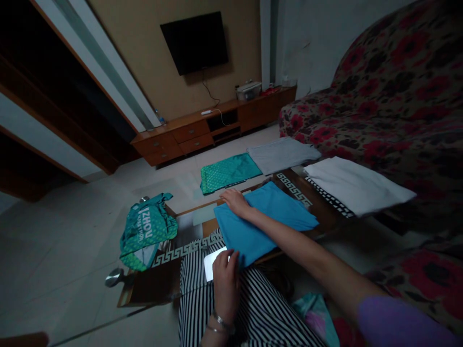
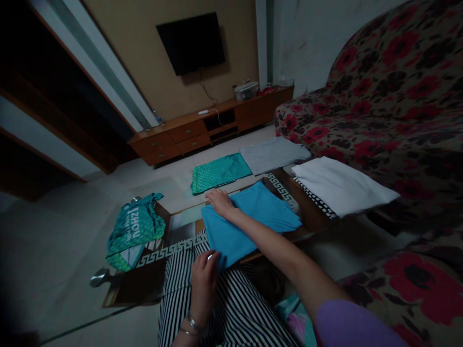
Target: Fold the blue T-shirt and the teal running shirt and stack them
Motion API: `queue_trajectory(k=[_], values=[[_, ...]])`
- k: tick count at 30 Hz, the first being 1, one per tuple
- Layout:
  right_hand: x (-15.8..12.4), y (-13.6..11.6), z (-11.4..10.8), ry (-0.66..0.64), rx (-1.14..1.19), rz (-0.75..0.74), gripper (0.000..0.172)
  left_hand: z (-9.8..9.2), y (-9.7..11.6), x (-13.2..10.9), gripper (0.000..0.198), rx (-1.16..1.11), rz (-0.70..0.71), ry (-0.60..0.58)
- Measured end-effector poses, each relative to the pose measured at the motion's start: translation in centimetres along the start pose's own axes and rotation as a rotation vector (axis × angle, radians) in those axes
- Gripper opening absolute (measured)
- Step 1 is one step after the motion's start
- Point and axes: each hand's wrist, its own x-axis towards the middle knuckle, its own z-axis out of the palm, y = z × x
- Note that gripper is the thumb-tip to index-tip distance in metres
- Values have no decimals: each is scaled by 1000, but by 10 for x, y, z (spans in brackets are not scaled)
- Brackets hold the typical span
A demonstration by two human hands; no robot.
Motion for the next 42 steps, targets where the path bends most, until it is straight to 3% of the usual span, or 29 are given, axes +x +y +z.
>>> queue_trajectory(k=[3, 6, 9, 11, 18, 24, 29, 34, 38, 42], values=[[-42, 36, -31, 96, -21, 115, 29, 8, -4, 15, 38, 106, 20, -5], [-69, 87, -56, 129, -156, 435, 30, 19, -3, 21, 38, 208, 6, -89], [-72, 130, -68, 70, -286, 753, 39, 27, 0, 16, 42, 270, -7, -163], [-66, 148, -69, 26, -307, 839, 45, 30, 2, 10, 43, 297, -5, -180], [-44, 166, -52, 5, -315, 758, 29, 26, 3, 4, 48, 332, 12, -195], [-43, 178, -50, 2, -347, 726, 31, 25, 4, 5, 48, 337, 17, -195], [-47, 179, -58, -35, -334, 671, 35, 27, 2, 4, 48, 330, 27, -189], [-46, 183, -82, -113, -244, 629, 33, 29, -2, 2, 48, 330, 44, -175], [-67, 183, -105, -149, -191, 659, 36, 27, 0, 11, 47, 290, 5, -214], [-115, 166, -109, -161, -208, 741, 40, 29, 7, 31, 46, 261, -8, -193]])
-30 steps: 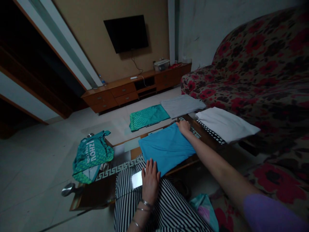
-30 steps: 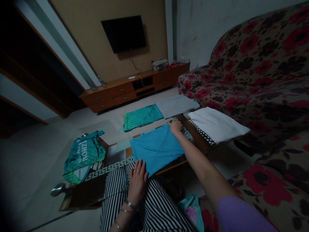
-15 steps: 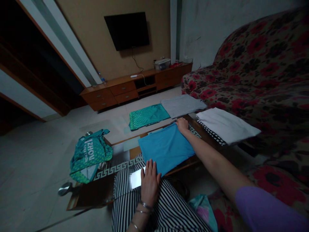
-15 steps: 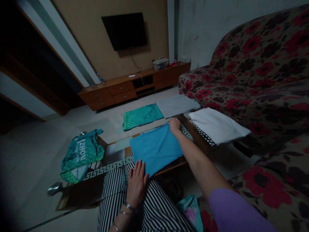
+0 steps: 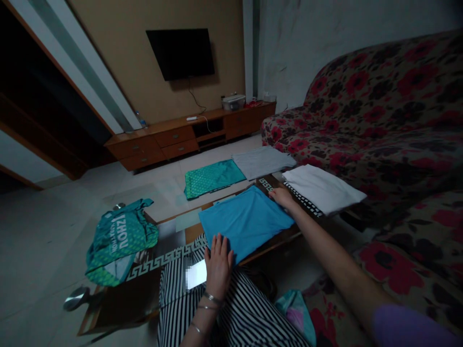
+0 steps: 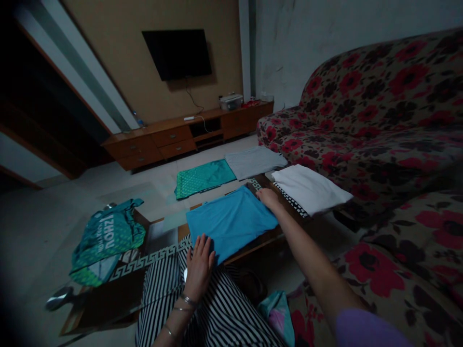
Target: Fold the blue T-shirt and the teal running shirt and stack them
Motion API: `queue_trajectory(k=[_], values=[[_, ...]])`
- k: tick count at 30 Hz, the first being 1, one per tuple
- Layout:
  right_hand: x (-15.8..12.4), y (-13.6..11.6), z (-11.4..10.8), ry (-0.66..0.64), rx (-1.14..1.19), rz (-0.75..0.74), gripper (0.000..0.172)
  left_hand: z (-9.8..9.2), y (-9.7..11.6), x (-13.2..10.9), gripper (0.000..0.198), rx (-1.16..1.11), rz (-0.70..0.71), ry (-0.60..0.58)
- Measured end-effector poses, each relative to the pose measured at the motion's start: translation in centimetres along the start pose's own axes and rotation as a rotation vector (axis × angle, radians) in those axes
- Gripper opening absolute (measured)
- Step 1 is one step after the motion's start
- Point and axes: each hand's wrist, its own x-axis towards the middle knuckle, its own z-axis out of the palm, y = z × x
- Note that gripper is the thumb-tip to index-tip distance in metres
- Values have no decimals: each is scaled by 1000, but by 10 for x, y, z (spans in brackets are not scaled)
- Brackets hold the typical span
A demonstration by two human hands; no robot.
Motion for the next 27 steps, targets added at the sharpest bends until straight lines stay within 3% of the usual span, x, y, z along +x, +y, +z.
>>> queue_trajectory(k=[3, 6, 13, 16, 19, 22, 27], values=[[-36, 2, 14, 85, -69, 44, 41, 1, 7, 14, 47, 10, 20, 32], [-55, -2, 26, 202, -142, 28, 33, 5, 11, 20, 51, 30, 45, 14], [-54, 4, 20, 192, -166, 27, 29, 15, 2, 9, 56, 48, 91, -20], [-51, -4, 18, 258, -194, -9, 33, 16, -4, 14, 57, 20, 86, -42], [-39, -28, 24, 346, -161, -197, 40, 13, -6, 43, 57, 5, -18, 1], [-18, -57, 37, 318, -121, -397, 47, 13, -10, 86, 58, 30, -116, 80], [16, -69, 61, 197, -78, -429, 48, 29, -34, 132, 61, 28, -258, -38]])
